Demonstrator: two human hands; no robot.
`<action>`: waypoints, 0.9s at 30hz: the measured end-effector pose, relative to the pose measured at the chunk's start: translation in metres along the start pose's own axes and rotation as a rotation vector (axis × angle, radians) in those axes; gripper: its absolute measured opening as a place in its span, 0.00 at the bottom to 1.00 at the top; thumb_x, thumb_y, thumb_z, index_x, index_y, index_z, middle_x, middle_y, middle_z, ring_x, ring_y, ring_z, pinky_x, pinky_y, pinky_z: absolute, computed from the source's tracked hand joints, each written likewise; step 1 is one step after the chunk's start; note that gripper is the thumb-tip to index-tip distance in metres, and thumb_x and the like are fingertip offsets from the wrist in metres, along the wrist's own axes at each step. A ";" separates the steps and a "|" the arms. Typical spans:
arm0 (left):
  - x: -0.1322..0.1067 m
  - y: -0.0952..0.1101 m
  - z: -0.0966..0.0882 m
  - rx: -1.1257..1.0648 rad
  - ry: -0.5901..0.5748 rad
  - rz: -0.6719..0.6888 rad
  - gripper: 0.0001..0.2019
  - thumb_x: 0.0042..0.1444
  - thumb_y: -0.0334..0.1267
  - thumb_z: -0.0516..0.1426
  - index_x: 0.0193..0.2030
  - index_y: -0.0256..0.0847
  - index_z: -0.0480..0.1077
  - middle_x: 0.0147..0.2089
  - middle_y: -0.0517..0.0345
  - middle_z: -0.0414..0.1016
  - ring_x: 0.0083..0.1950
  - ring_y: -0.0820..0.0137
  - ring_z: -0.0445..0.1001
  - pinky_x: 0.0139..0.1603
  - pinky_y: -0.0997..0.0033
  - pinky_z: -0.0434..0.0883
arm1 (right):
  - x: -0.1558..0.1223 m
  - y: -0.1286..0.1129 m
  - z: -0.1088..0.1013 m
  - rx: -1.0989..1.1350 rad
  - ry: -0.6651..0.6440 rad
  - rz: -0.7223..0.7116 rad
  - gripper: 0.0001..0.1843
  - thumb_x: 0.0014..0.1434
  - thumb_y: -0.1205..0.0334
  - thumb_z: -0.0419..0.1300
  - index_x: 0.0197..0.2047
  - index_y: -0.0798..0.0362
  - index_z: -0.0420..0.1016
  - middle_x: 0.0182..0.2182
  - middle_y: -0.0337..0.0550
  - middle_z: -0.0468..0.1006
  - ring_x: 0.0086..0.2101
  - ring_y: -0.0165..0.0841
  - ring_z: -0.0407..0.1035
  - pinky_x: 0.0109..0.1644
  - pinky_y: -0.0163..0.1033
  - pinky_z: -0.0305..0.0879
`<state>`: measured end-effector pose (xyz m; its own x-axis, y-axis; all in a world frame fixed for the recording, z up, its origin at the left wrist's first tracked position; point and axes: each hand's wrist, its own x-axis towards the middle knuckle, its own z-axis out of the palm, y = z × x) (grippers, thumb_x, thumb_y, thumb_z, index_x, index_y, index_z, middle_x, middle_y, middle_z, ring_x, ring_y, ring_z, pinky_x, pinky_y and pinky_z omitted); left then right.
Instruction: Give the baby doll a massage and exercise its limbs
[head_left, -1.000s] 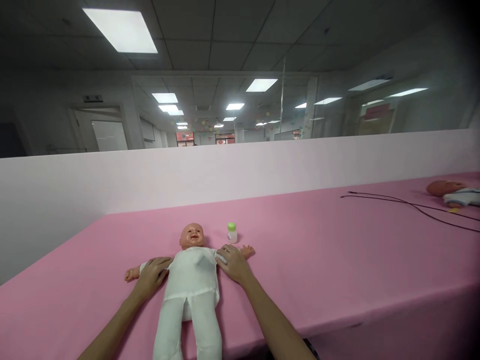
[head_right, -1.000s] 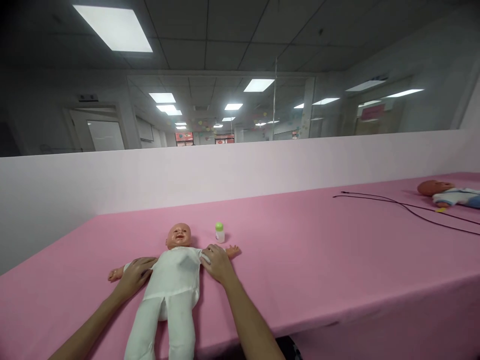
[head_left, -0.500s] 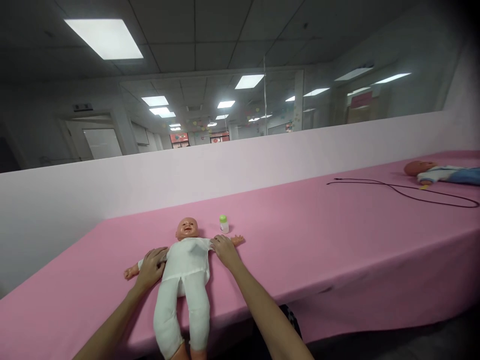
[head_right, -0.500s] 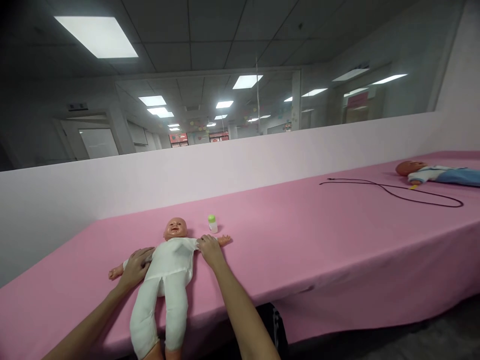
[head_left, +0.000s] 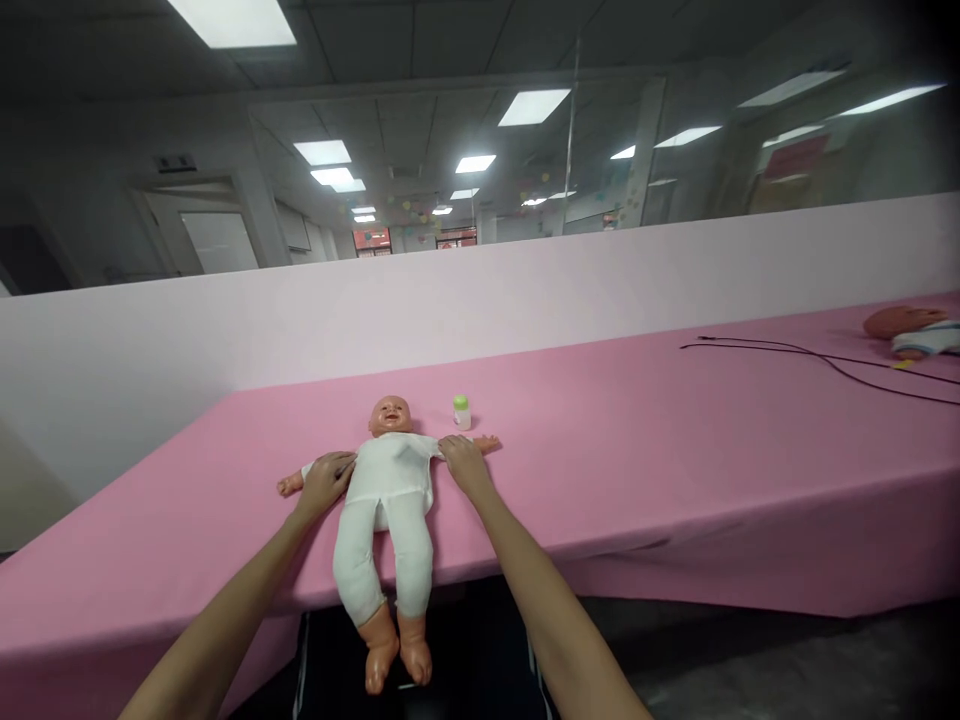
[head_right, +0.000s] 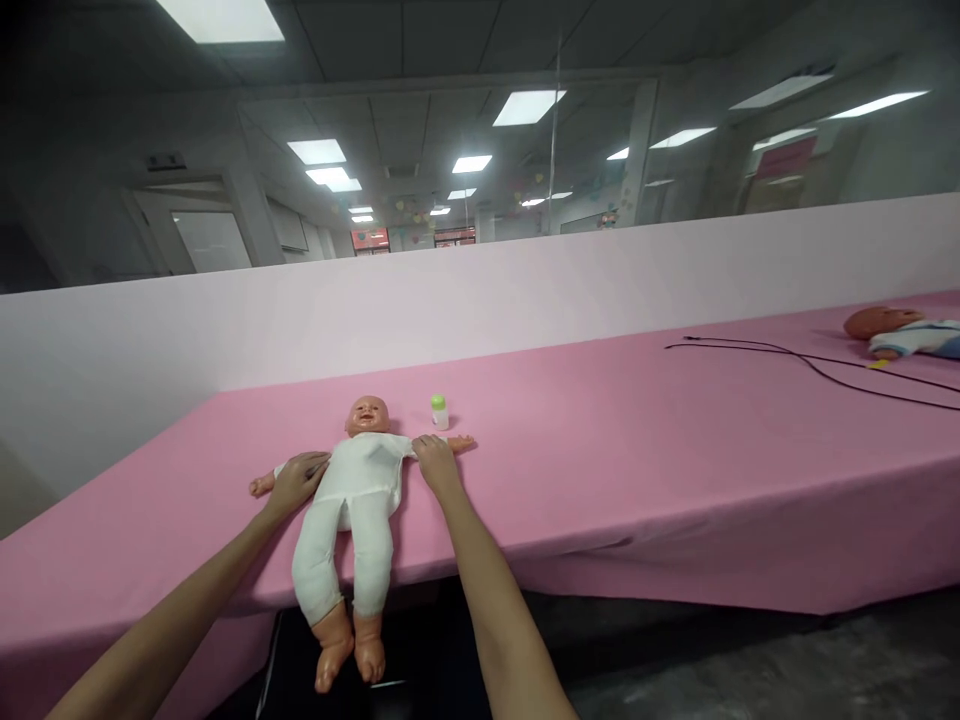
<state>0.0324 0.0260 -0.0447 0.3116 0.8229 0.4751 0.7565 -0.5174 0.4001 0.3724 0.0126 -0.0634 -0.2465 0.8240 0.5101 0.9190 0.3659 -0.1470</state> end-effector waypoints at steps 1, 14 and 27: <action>0.000 0.001 0.000 -0.001 0.009 -0.007 0.25 0.67 0.52 0.47 0.49 0.43 0.82 0.56 0.49 0.83 0.58 0.58 0.77 0.66 0.59 0.68 | 0.000 0.000 0.001 -0.001 -0.007 0.002 0.18 0.66 0.78 0.50 0.49 0.56 0.78 0.47 0.51 0.82 0.48 0.42 0.72 0.56 0.45 0.64; 0.002 0.027 -0.006 -0.089 0.357 -0.071 0.20 0.66 0.43 0.49 0.53 0.40 0.79 0.58 0.45 0.79 0.62 0.57 0.73 0.68 0.55 0.67 | 0.005 -0.003 -0.001 0.042 0.053 0.042 0.17 0.68 0.74 0.49 0.46 0.54 0.80 0.45 0.51 0.83 0.47 0.42 0.72 0.57 0.46 0.66; 0.154 0.203 0.100 -1.209 -0.086 -0.536 0.38 0.69 0.65 0.44 0.71 0.35 0.62 0.78 0.31 0.54 0.77 0.53 0.57 0.71 0.52 0.63 | 0.052 0.043 -0.023 0.134 0.116 0.223 0.33 0.68 0.74 0.42 0.76 0.65 0.53 0.76 0.61 0.52 0.74 0.46 0.47 0.74 0.55 0.51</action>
<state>0.2916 0.0718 0.0310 0.2057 0.9786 0.0071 -0.1749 0.0296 0.9841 0.4062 0.0609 -0.0238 0.0010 0.8381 0.5455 0.8957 0.2418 -0.3732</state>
